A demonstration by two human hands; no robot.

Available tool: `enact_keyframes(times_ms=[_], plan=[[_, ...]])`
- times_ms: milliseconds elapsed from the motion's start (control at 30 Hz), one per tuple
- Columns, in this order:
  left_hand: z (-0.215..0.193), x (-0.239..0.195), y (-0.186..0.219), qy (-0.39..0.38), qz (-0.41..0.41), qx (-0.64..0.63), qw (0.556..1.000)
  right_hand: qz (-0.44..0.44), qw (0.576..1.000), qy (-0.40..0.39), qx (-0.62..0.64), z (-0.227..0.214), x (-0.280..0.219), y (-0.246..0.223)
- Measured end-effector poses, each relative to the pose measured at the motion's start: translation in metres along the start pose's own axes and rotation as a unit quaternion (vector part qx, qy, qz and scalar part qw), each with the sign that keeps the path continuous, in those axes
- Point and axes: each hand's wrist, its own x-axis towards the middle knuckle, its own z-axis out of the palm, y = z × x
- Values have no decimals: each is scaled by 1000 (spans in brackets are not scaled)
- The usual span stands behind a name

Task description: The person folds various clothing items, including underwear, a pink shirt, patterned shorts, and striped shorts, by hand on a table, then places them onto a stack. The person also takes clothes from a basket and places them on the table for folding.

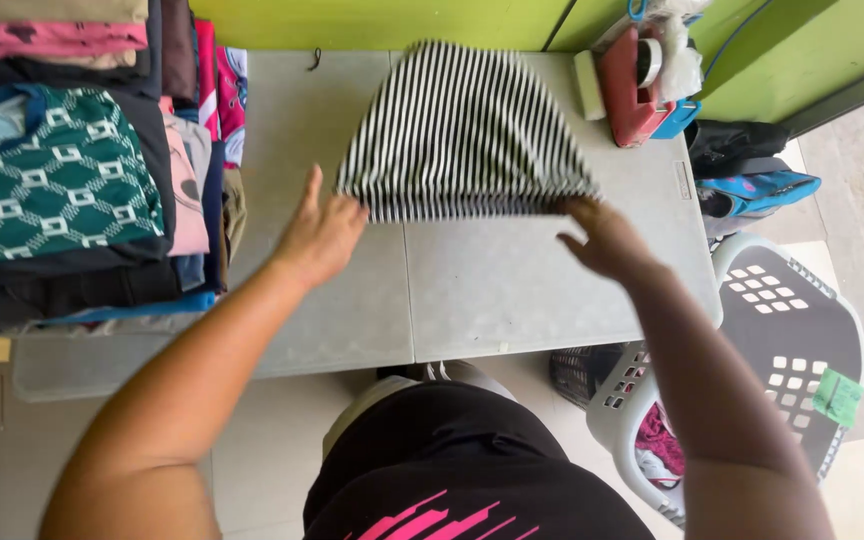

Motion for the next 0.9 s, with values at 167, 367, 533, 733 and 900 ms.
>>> enact_keyframes(times_ms=[167, 367, 533, 733, 900], plan=[[125, -61, 96, -88, -14, -103, 991, 24, 991, -110, 67, 110, -45, 20], [77, -90, 141, 6, -23, -272, 962, 15, 996, -43, 79, 111, -90, -27], [48, -82, 153, 142, -105, -250, 952, 52, 996, 26, 61, 139, -92, -35], [81, -68, 177, -71, -228, -241, 941, 59, 979, -170, -100, 150, -52, 23], [28, -11, 211, 29, 15, -501, 865, 185, 965, -88, -161, 120, -32, 72]])
